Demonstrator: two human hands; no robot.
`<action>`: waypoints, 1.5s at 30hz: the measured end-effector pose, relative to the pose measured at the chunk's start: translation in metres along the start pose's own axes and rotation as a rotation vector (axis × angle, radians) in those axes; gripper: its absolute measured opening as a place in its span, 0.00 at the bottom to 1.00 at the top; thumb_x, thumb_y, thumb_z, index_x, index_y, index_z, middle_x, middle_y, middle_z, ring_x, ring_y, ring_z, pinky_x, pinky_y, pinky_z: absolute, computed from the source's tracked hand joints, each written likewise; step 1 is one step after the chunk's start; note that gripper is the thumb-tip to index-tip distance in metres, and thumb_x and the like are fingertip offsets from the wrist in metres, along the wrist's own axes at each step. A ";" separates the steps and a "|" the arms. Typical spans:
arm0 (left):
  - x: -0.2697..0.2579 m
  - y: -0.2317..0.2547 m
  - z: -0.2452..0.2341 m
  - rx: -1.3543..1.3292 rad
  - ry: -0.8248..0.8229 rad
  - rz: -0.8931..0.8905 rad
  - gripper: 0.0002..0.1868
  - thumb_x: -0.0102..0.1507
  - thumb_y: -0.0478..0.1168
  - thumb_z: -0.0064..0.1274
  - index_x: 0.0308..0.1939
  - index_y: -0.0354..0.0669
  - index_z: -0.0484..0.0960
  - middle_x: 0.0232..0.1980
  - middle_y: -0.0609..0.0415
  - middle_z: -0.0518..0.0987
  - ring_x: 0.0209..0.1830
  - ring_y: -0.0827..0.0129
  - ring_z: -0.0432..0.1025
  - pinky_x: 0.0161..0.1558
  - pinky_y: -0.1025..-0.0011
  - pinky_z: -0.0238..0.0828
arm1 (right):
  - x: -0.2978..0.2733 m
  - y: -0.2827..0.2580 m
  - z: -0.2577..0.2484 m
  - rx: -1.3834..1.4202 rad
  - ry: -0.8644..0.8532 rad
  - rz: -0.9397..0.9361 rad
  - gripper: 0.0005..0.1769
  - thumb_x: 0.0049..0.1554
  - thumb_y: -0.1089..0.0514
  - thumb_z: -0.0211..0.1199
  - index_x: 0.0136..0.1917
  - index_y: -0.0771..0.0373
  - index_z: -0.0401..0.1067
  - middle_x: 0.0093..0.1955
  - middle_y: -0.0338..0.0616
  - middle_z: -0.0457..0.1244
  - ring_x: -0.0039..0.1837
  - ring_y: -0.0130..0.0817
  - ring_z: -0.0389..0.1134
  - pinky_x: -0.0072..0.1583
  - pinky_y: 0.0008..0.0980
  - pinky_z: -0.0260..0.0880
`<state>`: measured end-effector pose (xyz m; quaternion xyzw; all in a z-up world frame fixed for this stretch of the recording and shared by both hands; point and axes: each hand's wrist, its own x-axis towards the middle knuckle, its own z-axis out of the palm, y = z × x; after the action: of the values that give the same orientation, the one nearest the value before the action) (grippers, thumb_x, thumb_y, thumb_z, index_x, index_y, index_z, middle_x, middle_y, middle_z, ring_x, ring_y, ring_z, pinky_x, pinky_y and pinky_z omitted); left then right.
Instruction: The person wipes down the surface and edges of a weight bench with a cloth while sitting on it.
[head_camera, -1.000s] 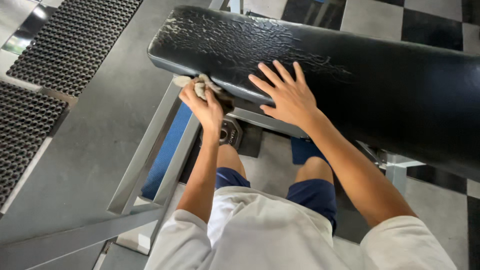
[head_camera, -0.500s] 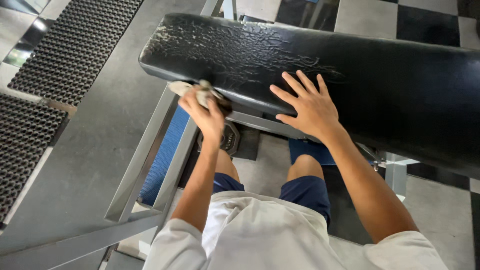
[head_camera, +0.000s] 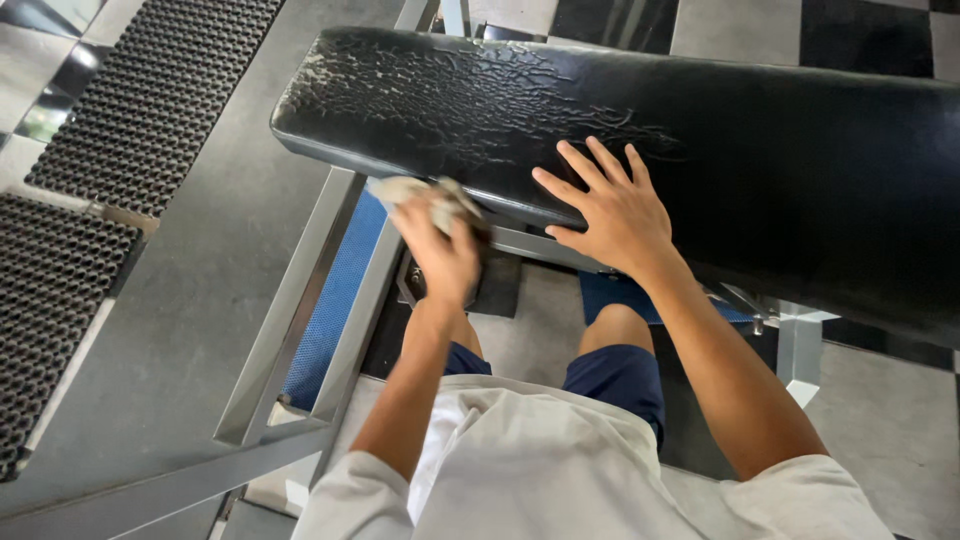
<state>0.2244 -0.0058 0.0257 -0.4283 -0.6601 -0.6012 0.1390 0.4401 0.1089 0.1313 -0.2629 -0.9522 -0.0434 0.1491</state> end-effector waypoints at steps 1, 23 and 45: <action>-0.010 0.004 0.005 -0.001 0.000 0.003 0.20 0.63 0.35 0.54 0.59 0.39 0.73 0.55 0.37 0.67 0.65 0.31 0.60 0.71 0.41 0.49 | 0.001 0.001 0.000 0.000 0.003 0.001 0.40 0.54 0.35 0.65 0.79 0.31 0.61 0.83 0.39 0.52 0.82 0.54 0.51 0.76 0.70 0.43; 0.006 0.015 0.009 0.000 0.162 0.061 0.14 0.64 0.39 0.54 0.51 0.39 0.77 0.49 0.44 0.71 0.54 0.43 0.68 0.63 0.51 0.59 | -0.002 0.003 0.002 -0.062 0.085 -0.071 0.41 0.55 0.36 0.64 0.80 0.33 0.59 0.81 0.45 0.54 0.80 0.56 0.54 0.74 0.67 0.50; -0.003 0.037 0.019 -0.014 0.155 0.088 0.14 0.62 0.35 0.53 0.52 0.40 0.75 0.48 0.45 0.72 0.51 0.46 0.68 0.61 0.51 0.61 | 0.000 0.002 0.003 -0.077 0.135 -0.078 0.42 0.53 0.37 0.68 0.79 0.33 0.63 0.79 0.44 0.57 0.79 0.55 0.56 0.73 0.65 0.52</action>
<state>0.2597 0.0072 0.0438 -0.4100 -0.6239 -0.6304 0.2127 0.4402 0.1114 0.1285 -0.2275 -0.9472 -0.1034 0.2008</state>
